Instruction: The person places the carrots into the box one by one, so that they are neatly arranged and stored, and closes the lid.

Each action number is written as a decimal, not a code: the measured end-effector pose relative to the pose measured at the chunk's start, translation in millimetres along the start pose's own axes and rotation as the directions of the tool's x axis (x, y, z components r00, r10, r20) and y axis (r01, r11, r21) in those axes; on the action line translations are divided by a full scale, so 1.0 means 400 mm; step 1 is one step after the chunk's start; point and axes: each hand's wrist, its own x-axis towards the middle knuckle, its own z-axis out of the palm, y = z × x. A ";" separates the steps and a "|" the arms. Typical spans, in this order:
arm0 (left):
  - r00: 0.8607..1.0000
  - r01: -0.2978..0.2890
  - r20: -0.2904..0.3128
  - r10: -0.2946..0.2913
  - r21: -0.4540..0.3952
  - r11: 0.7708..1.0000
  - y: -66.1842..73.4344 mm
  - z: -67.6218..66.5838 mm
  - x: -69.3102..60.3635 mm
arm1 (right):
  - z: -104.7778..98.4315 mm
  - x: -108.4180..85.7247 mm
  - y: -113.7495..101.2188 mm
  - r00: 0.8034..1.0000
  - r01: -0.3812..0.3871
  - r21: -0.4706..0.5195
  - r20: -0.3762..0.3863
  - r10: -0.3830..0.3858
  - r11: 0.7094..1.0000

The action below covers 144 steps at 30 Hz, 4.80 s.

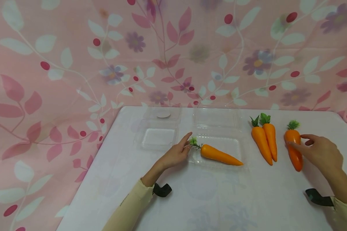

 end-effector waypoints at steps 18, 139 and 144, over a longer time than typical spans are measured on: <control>1.000 0.009 0.009 -0.009 -0.009 1.000 -0.001 -0.001 0.000 | 0.000 -0.005 0.010 0.997 -0.024 -0.059 0.067 0.028 0.998; 1.000 -0.003 0.006 0.003 0.002 1.000 0.000 0.001 -0.003 | -0.017 -0.096 -0.252 0.952 0.306 0.171 -0.069 -0.298 0.937; 1.000 0.001 0.008 -0.001 0.000 1.000 0.001 0.000 -0.004 | -0.014 -0.101 -0.276 0.948 0.318 0.183 -0.077 -0.309 0.930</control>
